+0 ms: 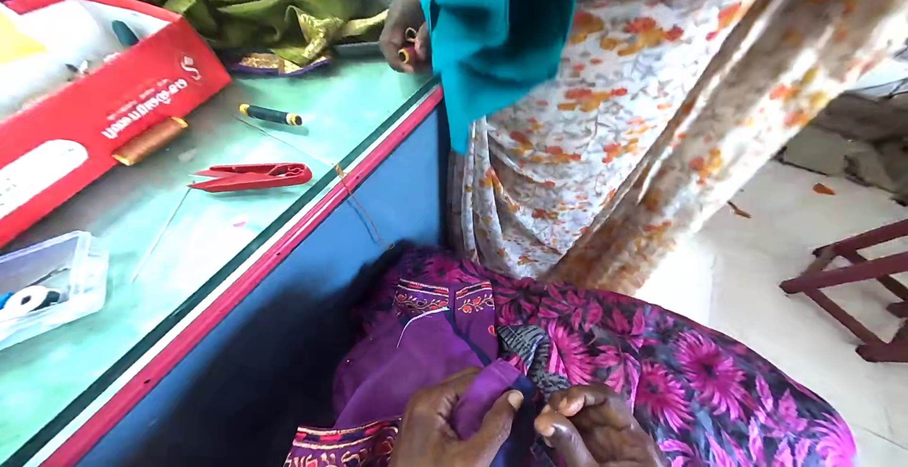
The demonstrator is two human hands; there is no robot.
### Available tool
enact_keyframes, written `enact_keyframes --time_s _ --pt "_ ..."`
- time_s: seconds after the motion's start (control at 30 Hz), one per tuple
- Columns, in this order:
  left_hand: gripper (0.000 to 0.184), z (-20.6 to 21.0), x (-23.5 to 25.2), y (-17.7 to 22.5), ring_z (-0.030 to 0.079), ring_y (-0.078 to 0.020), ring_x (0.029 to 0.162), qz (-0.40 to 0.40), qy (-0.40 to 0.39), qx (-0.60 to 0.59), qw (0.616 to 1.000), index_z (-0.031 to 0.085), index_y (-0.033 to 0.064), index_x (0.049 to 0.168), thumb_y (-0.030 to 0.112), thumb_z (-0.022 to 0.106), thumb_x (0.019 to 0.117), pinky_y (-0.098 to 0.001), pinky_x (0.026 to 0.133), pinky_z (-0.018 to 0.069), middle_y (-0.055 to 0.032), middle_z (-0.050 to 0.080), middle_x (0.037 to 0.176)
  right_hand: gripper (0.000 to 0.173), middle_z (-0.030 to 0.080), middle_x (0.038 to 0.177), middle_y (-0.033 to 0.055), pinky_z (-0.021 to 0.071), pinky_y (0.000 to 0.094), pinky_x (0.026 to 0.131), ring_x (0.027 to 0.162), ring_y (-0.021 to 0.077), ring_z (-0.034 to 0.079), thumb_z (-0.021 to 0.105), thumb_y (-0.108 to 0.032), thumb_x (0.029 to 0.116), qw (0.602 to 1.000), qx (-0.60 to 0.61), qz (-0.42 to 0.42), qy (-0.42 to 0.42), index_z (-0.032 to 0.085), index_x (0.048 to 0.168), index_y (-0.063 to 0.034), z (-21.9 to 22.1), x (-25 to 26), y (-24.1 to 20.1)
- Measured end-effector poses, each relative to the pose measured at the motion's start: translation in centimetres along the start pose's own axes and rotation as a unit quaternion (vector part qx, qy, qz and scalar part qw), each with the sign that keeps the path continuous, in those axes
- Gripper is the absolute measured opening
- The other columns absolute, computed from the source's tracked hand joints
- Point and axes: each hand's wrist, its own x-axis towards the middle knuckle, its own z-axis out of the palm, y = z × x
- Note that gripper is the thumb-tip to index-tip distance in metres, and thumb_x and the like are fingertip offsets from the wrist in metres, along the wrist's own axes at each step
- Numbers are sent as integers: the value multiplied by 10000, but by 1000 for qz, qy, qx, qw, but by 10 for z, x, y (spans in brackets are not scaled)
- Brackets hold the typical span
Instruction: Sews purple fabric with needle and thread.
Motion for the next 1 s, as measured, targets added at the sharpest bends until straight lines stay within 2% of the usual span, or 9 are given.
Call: enact_keyframes --time_s 0.2,0.33,0.53,0.63,0.73,0.87,1.0 --pt "106 1 -1 -1 638 96 794 27 -1 -5 1000 728 -25 884 66 681 912 -125 751 545 40 732 874 199 726 867 -119 604 174 694 737 -33 685 771 32 819 998 -48 33 16 663 929 -95 2 0 -9" --pt "90 2 -1 -2 644 97 811 33 -4 -12 999 734 -23 889 62 703 895 -126 767 551 53 737 892 201 736 864 -113 615 184 702 745 -27 698 782 33 806 999 -41 33 5 672 927 -85 2 0 -10" --pt "42 3 -2 -1 651 91 790 13 11 -26 1000 735 14 890 44 711 872 -139 753 563 92 729 864 192 726 864 -126 604 181 691 748 -34 688 784 -2 825 998 -23 52 -28 667 938 -105 -1 0 -10" --pt "34 3 -2 2 642 99 762 -4 17 -28 999 732 42 884 38 704 865 -131 725 555 122 714 829 189 729 878 -107 614 193 691 748 -20 698 769 10 835 997 -41 53 -30 652 958 -74 -3 0 -12" --pt "35 2 -2 2 641 97 764 -9 18 -28 999 733 44 885 43 704 866 -135 723 555 116 713 828 164 739 908 -86 615 183 697 762 -26 701 761 2 856 995 -75 29 -52 658 975 -45 -9 3 -13" --pt "28 2 -2 0 633 100 749 -8 18 -24 1000 730 54 870 54 702 870 -128 706 546 121 702 810 127 736 928 14 602 153 737 789 -30 693 761 -44 882 984 -152 -29 -90 695 952 38 -15 7 -11" --pt "29 2 -1 -1 627 101 734 -9 20 -24 999 728 63 857 60 702 870 -125 695 540 127 694 792 136 733 905 94 572 134 741 784 1 685 754 -78 900 967 -229 -60 -99 724 943 48 -16 7 -15"
